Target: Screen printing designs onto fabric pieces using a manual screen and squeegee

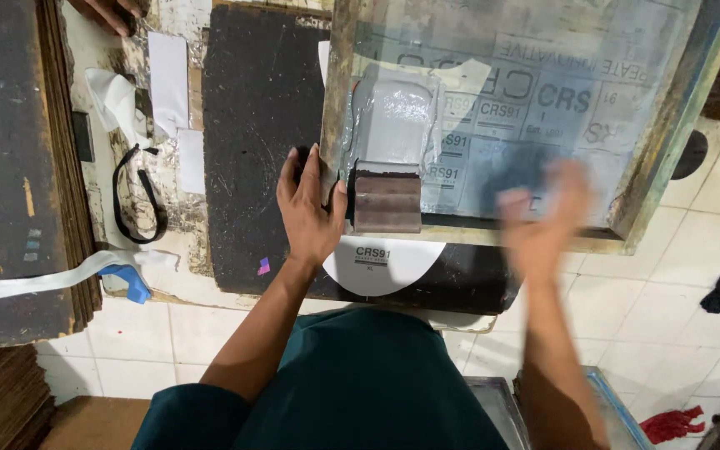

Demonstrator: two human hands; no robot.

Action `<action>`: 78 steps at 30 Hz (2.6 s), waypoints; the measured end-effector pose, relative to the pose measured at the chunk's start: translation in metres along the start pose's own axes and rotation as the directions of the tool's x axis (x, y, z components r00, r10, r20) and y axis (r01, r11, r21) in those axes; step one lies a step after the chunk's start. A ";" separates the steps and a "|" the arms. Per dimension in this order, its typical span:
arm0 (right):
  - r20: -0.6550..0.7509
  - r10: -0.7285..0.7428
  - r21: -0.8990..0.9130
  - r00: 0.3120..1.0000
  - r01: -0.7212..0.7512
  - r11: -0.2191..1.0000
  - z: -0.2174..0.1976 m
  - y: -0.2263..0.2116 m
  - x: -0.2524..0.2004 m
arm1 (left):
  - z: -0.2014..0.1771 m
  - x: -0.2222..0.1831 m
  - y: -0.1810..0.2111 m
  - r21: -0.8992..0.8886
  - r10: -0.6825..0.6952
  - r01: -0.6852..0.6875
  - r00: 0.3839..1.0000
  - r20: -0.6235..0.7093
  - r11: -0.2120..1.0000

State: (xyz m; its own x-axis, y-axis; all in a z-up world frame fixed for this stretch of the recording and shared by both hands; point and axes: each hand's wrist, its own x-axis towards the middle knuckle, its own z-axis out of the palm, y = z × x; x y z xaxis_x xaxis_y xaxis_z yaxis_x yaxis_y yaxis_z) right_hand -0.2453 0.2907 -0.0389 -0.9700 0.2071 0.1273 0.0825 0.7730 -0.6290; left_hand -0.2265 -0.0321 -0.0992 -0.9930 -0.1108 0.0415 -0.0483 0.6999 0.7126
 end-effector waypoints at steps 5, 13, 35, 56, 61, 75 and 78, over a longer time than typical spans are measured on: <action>0.492 -0.408 -0.019 0.769 0.478 0.878 0.072 -0.051 -0.067 | 0.003 0.004 -0.003 -0.076 0.074 -0.076 0.997 -0.026 0.994; 0.415 -0.525 -0.212 0.743 0.641 0.738 0.079 -0.066 -0.022 | 0.014 0.003 -0.018 -0.139 0.107 -0.110 0.994 -0.026 0.984; 0.519 -0.325 -0.210 0.790 0.486 0.848 0.084 -0.102 0.073 | 0.015 0.004 -0.023 -0.192 0.092 -0.093 0.996 -0.011 0.977; 0.380 -0.383 -0.291 0.842 0.502 0.815 0.101 -0.088 0.044 | 0.010 0.009 -0.021 -0.195 0.036 -0.027 0.998 0.043 0.980; 0.299 -0.477 -0.290 0.827 0.555 0.780 0.097 -0.092 0.003 | 0.006 0.010 -0.012 -0.195 0.012 0.004 0.997 0.079 0.981; 0.583 -0.299 -0.208 0.756 0.494 0.844 0.078 -0.093 0.067 | -0.026 0.011 0.026 -0.346 -0.113 0.188 0.968 0.225 0.919; 0.575 -0.260 -0.259 0.776 0.474 0.842 0.092 -0.092 0.121 | -0.028 0.012 0.027 -0.376 -0.162 0.254 0.952 0.260 0.891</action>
State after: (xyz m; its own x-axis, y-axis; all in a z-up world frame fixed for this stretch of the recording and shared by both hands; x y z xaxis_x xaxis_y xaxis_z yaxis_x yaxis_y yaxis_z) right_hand -0.3909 0.1895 -0.0361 -0.9053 -0.3852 -0.1792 -0.3310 0.9039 -0.2708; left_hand -0.2371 -0.0343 -0.0594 -0.9654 -0.0350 -0.2582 -0.2550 0.3306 0.9087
